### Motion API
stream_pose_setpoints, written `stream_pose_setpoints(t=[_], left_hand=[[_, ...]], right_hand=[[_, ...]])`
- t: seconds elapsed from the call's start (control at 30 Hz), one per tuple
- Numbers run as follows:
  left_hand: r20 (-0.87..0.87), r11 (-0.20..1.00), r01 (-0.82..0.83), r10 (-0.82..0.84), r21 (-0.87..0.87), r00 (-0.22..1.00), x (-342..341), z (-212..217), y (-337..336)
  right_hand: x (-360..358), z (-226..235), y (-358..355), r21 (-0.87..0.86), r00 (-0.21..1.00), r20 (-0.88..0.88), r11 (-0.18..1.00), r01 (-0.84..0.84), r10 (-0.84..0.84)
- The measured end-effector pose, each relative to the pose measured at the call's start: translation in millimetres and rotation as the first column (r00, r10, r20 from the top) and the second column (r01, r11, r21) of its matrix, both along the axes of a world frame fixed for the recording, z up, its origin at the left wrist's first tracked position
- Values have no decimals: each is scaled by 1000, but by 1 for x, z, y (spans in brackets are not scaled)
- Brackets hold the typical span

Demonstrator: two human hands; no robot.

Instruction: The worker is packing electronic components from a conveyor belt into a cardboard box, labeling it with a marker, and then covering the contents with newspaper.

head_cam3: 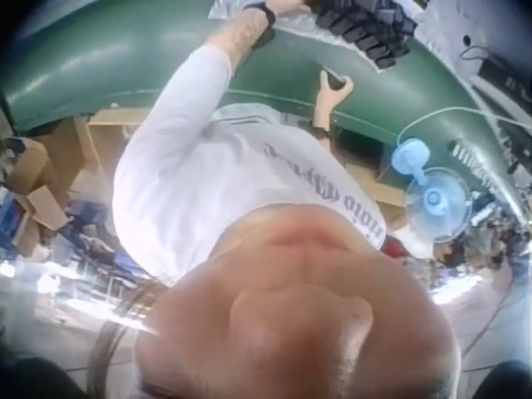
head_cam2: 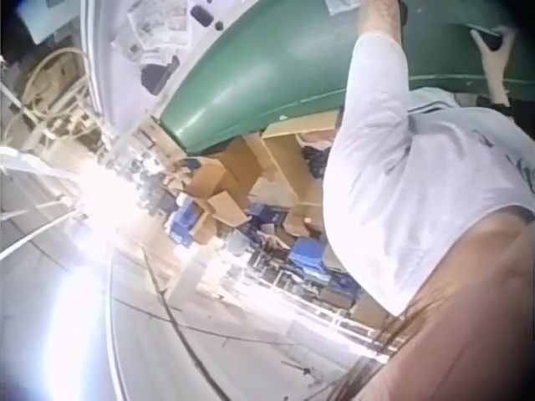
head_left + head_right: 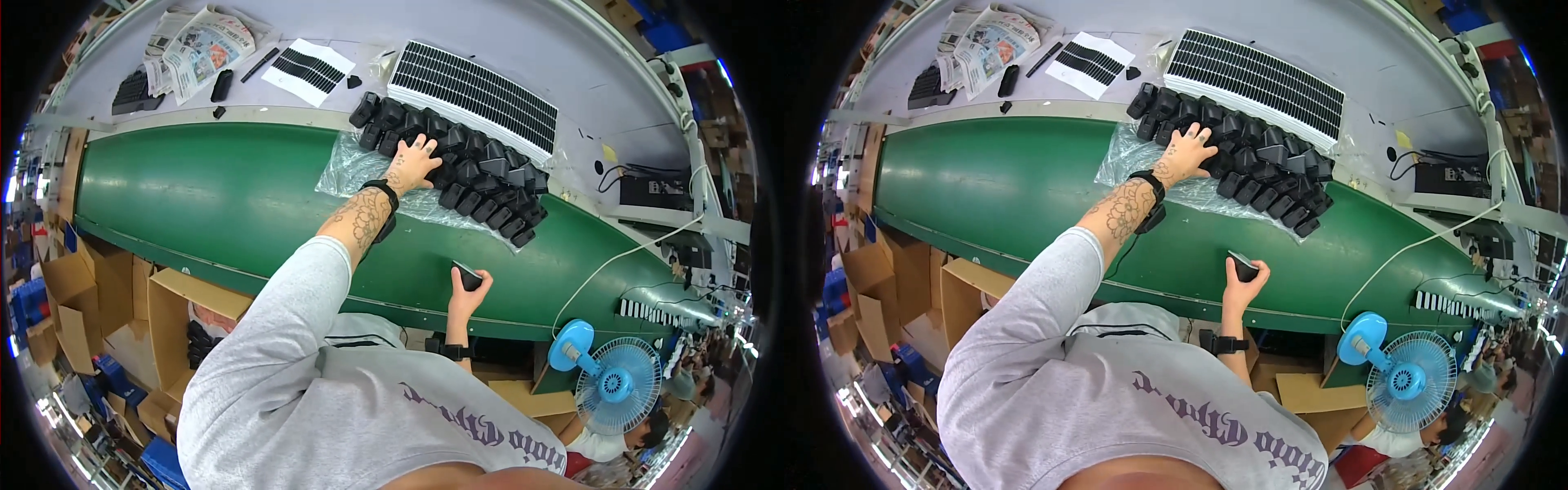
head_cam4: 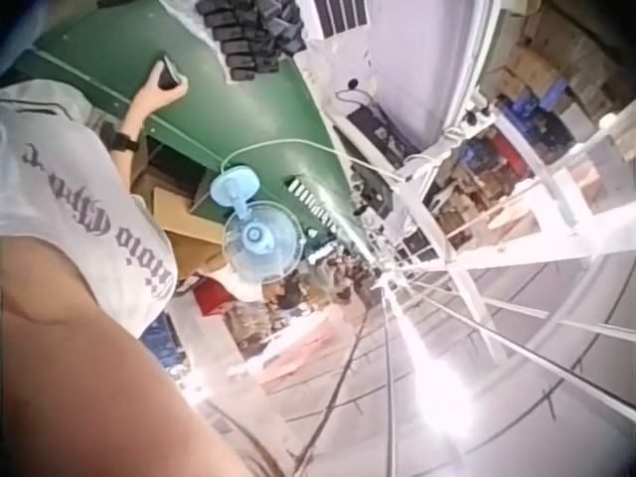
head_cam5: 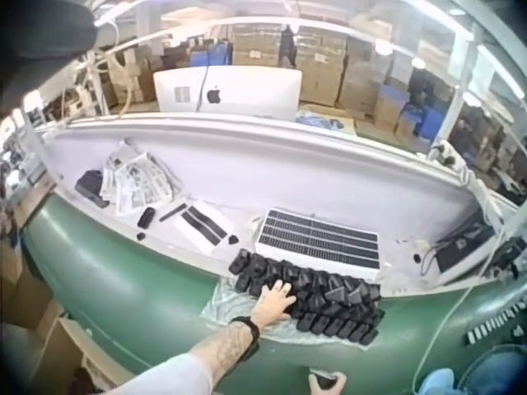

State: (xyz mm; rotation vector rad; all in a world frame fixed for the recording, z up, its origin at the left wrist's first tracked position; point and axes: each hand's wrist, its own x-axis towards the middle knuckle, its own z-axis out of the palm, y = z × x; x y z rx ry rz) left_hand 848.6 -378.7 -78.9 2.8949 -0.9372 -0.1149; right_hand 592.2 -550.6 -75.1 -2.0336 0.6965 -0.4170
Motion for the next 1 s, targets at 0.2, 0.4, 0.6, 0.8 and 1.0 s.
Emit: stream_pose_setpoints(t=[0.2, 0.4, 0.6, 0.8, 1.0], left_hand=[[-24, 986, 72, -76, -152, 997, -1, -7, 8], [34, 956, -103, 116, -274, 993, -3, 0, 4], [15, 891, -59, 74, -450, 997, -1, -16, 18], [-100, 892, -309, 293, -331, 951, -20, -9, -4], [-139, 808, -357, 332, -468, 933, -14, -6, -1]], right_hand=[[-9, 3, -11, 59, 1000, 0, 998, 16, -16], [-3, 2, -8, 205, 999, -31, 978, 46, -40], [-7, -1, -3, 196, 999, -37, 981, 4, 4], [-14, 3, 1, 251, 999, -44, 968, 29, -19], [-13, 8, 3, 253, 1000, -19, 968, -2, 7]])
